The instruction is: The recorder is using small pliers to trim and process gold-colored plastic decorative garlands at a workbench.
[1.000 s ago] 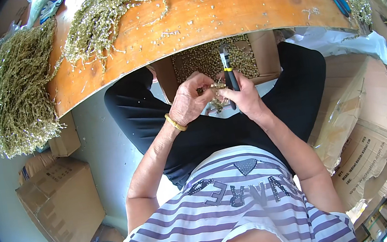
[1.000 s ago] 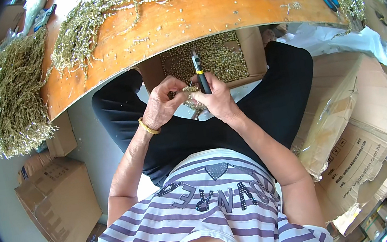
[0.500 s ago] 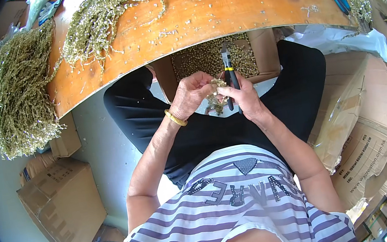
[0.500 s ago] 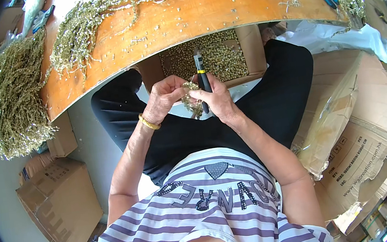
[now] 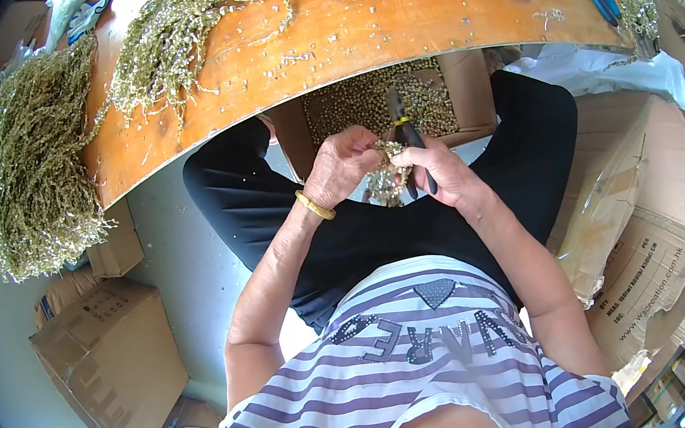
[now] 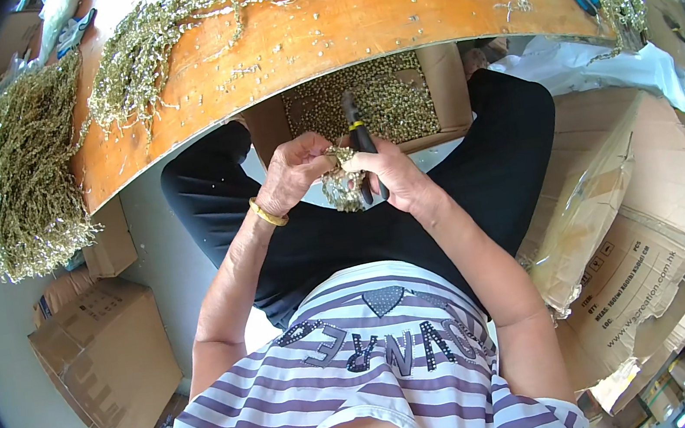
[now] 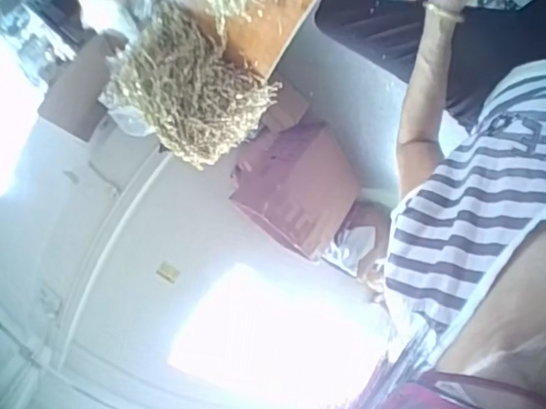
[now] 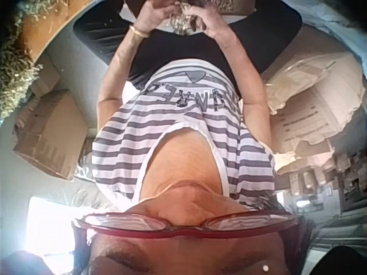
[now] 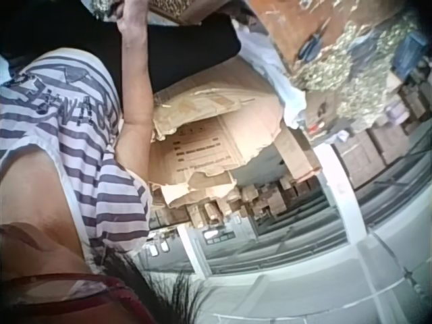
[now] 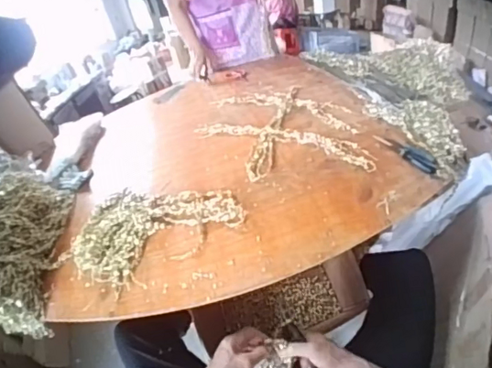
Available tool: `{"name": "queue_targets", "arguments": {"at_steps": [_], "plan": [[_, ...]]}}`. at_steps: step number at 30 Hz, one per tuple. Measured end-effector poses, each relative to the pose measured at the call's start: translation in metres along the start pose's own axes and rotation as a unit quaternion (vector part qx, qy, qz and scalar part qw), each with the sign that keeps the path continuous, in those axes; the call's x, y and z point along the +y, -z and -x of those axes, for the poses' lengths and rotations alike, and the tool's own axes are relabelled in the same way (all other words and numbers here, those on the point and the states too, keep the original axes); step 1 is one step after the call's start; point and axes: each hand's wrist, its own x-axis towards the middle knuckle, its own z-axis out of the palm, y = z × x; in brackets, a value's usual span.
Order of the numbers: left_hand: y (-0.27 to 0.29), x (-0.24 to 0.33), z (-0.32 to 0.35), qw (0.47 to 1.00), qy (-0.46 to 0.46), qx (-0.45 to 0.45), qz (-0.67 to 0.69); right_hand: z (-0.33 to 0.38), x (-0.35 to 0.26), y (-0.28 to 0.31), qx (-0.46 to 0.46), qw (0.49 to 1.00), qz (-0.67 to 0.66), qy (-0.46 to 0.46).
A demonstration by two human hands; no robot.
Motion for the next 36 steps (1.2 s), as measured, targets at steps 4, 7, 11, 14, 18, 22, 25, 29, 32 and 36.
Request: {"name": "queue_targets", "arguments": {"at_steps": [4,7,11,14,18,22,25,29,32,36], "plan": [[0.000,-0.002,-0.002,0.999,0.036,-0.015,0.019,-0.003,0.001,0.012,-0.101,0.989,0.096,-0.039],[0.001,-0.002,-0.002,0.990,0.075,-0.031,0.116,-0.006,0.008,0.013,-0.021,0.963,0.254,0.093],[-0.003,-0.005,-0.006,0.933,0.084,-0.069,0.342,-0.011,0.007,0.011,0.025,0.962,0.206,0.176],[-0.002,0.001,-0.008,0.920,0.121,-0.095,0.361,-0.011,0.007,0.010,0.086,0.900,0.334,0.267],[0.010,-0.009,-0.013,0.848,0.109,-0.237,0.461,-0.010,0.004,0.006,0.122,0.961,0.090,0.232],[0.019,0.007,-0.015,0.937,0.140,-0.248,0.202,0.001,-0.004,0.010,0.031,0.985,-0.157,0.068],[0.029,0.013,-0.018,0.967,0.063,-0.221,0.111,0.009,-0.013,0.022,-0.072,0.968,-0.236,-0.046],[0.023,0.007,-0.012,0.934,0.096,-0.191,0.286,0.025,-0.028,0.022,-0.162,0.967,-0.151,-0.124],[0.013,0.011,-0.010,0.898,0.093,-0.191,0.385,0.027,-0.028,0.019,-0.195,0.971,-0.041,-0.132],[0.023,0.012,-0.007,0.780,0.119,-0.258,0.557,0.029,-0.018,0.020,-0.142,0.980,-0.137,0.019]]}}
